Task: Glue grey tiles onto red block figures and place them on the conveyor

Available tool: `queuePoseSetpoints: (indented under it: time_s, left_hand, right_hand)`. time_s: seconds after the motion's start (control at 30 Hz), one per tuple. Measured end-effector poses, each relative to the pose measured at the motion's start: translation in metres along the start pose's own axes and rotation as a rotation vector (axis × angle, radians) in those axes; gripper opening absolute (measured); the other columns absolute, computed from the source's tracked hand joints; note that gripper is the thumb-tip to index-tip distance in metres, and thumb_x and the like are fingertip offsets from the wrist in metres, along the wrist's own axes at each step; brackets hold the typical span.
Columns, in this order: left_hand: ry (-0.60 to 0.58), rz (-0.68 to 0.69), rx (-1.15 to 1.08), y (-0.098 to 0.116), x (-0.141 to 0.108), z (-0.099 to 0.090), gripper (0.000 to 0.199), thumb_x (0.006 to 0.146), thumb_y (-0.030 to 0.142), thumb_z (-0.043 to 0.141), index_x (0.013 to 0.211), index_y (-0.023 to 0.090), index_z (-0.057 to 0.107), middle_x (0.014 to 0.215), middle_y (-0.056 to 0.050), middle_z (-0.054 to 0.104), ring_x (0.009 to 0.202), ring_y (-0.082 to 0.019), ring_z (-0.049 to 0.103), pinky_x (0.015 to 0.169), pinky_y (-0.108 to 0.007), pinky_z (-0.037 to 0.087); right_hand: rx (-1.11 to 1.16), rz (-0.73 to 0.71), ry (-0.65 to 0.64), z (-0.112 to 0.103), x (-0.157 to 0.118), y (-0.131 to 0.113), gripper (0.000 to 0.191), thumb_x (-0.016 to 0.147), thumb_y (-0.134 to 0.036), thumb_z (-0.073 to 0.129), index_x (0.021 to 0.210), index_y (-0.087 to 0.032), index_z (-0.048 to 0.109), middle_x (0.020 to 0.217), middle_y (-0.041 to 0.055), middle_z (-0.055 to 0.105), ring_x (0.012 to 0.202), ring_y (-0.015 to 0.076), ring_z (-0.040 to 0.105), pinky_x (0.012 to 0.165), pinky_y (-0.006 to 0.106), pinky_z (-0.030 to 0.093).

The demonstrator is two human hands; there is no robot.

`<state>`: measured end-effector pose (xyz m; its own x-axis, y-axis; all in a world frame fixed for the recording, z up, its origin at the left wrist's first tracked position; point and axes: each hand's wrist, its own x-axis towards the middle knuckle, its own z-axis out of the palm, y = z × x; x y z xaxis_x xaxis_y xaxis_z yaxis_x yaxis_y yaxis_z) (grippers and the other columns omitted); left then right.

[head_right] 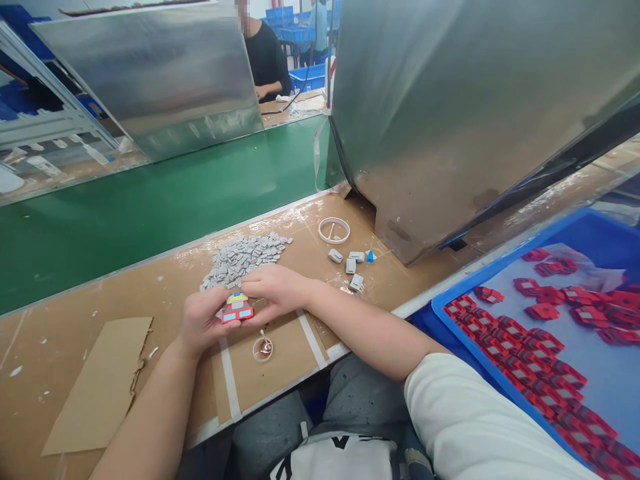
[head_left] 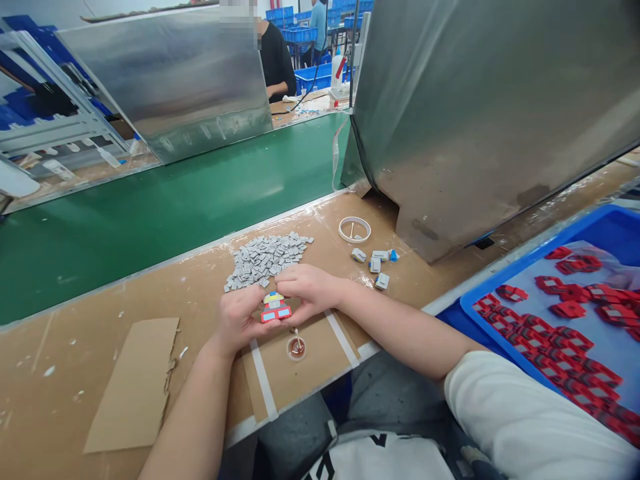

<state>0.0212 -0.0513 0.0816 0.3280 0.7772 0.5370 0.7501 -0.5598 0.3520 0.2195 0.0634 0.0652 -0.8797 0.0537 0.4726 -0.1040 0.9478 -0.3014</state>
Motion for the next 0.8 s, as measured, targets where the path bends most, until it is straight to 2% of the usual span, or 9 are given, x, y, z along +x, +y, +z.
queuePoseSetpoints:
  time_s: [0.2, 0.8]
  left_hand:
    - [0.019, -0.048, -0.016, -0.0002, 0.0003, 0.0013, 0.064, 0.1, 0.076, 0.042, 0.067, 0.021, 0.045, 0.057, 0.003, 0.042, 0.05, -0.012, 0.037, 0.051, -0.028, 0.028]
    - [-0.013, -0.074, -0.021, -0.0038, -0.0017, 0.001, 0.064, 0.098, 0.077, 0.043, 0.068, 0.021, 0.049, 0.057, 0.004, 0.043, 0.05, -0.012, 0.037, 0.052, -0.028, 0.028]
  right_hand:
    - [0.157, 0.001, 0.09, 0.005, -0.0005, 0.0025, 0.046, 0.096, -0.056, 0.063, 0.075, -0.023, 0.041, 0.072, -0.0013, 0.049, 0.068, 0.0141, 0.044, 0.065, 0.028, 0.033]
    - [0.154, 0.033, 0.035, 0.005, 0.0011, 0.0038, 0.045, 0.095, -0.055, 0.066, 0.075, -0.022, 0.043, 0.073, -0.0007, 0.051, 0.07, 0.0145, 0.046, 0.067, 0.027, 0.035]
